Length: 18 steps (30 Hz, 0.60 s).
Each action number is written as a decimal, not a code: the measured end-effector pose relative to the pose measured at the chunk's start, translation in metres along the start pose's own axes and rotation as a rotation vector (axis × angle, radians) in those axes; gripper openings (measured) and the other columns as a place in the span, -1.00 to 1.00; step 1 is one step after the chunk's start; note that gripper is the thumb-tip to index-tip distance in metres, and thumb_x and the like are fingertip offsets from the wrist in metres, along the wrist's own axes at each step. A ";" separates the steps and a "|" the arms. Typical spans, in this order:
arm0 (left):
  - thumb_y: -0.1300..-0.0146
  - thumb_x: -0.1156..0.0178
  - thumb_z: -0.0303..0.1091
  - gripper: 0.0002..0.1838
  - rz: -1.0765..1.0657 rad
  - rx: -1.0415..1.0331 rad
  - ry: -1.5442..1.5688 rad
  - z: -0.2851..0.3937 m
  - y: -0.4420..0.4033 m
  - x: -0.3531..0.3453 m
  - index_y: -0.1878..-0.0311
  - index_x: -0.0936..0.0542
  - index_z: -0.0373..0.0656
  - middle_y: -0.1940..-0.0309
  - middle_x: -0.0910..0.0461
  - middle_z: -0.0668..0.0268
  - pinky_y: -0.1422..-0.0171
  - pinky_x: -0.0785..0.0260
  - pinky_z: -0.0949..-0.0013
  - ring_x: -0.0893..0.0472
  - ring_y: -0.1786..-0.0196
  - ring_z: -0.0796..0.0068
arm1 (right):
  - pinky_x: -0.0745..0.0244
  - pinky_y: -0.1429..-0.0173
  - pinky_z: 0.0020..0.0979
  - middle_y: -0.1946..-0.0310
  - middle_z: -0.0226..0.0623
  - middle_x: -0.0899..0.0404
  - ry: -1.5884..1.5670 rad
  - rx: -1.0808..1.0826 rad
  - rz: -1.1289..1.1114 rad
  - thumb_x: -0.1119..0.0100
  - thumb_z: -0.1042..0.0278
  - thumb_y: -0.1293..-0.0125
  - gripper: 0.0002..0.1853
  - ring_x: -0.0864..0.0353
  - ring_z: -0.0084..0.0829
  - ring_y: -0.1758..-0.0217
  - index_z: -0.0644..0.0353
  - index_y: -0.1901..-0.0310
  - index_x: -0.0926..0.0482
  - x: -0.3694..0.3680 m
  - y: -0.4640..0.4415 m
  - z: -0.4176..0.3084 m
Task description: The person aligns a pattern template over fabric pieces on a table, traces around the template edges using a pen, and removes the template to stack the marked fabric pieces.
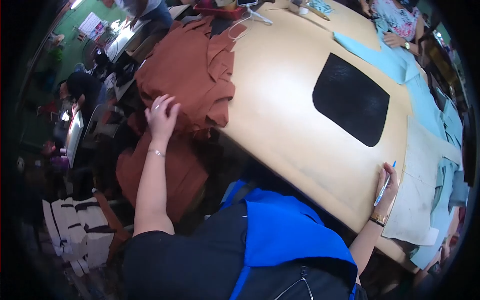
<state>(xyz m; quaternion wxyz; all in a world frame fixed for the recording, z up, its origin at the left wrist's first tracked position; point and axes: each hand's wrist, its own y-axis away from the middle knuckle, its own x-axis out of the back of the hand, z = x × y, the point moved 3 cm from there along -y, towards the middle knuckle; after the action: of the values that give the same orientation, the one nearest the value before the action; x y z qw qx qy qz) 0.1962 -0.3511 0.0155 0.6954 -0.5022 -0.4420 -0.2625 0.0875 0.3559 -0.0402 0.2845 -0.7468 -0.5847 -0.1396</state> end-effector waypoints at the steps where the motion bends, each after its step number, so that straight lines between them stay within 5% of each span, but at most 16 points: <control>1: -0.28 -0.25 0.07 -0.58 -0.010 -0.028 0.038 0.028 -0.021 -0.008 -0.06 -0.66 0.03 -0.18 -0.57 0.34 -0.40 -0.11 -0.19 -0.46 -0.32 0.27 | -0.50 -0.23 -0.43 0.04 -0.20 -0.66 0.019 0.052 -0.008 -0.18 0.55 -0.39 -0.78 -0.63 -0.45 -0.07 0.34 -0.04 -0.60 0.000 -0.001 0.002; 5: -0.19 -0.30 0.14 -0.61 -0.111 -0.011 -0.016 0.091 -0.074 -0.042 0.14 -0.71 0.04 0.09 -0.68 0.34 -0.25 -0.32 0.02 -0.65 -0.02 0.25 | -0.53 -0.16 -0.44 0.10 -0.24 -0.68 0.007 0.008 0.008 -0.22 0.52 -0.38 -0.78 -0.66 -0.45 0.00 0.34 -0.02 -0.61 0.000 0.002 -0.013; 9: -0.22 -0.22 0.00 -0.70 -0.143 0.049 0.054 0.107 -0.092 -0.051 0.33 -0.67 -0.05 0.37 -0.68 0.27 0.06 -0.48 0.12 -0.69 0.25 0.20 | -0.53 -0.10 -0.46 0.14 -0.26 -0.68 -0.056 0.029 0.002 -0.22 0.52 -0.37 -0.80 -0.65 -0.47 0.06 0.33 0.01 -0.62 0.002 0.000 -0.014; 13: -0.27 -0.17 -0.08 -0.69 -0.176 0.161 0.298 0.111 -0.097 -0.051 0.29 -0.62 -0.16 0.36 -0.69 0.17 0.07 -0.49 0.12 -0.68 0.22 0.12 | -0.54 -0.09 -0.46 0.15 -0.27 -0.69 -0.067 -0.005 0.020 -0.24 0.53 -0.35 -0.81 -0.65 -0.48 0.07 0.32 0.02 -0.62 0.002 0.000 -0.015; 16: -0.31 -0.17 -0.15 -0.74 -0.156 0.079 0.431 0.152 -0.104 -0.042 0.23 -0.59 -0.19 0.44 -0.64 0.13 0.14 -0.48 0.20 -0.66 0.30 0.21 | -0.54 -0.07 -0.47 0.16 -0.27 -0.69 -0.047 0.017 0.038 -0.25 0.53 -0.34 -0.80 -0.66 -0.48 0.08 0.31 0.03 -0.63 0.004 -0.001 -0.009; 18: -0.40 -0.13 -0.30 -0.83 -0.190 -0.092 0.841 0.205 -0.099 -0.042 0.22 -0.53 -0.22 0.48 -0.53 0.32 0.23 -0.42 0.41 -0.51 0.37 0.58 | -0.54 -0.06 -0.47 0.17 -0.26 -0.70 -0.008 0.037 0.050 -0.27 0.53 -0.32 -0.80 -0.67 -0.47 0.09 0.31 0.03 -0.63 0.004 -0.001 -0.006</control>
<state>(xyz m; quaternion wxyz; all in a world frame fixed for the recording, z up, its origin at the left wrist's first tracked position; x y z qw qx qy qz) 0.0244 -0.1995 0.0458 0.7647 -0.3388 -0.1522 -0.5266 0.0880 0.3554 -0.0330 0.2996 -0.7563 -0.5694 -0.1186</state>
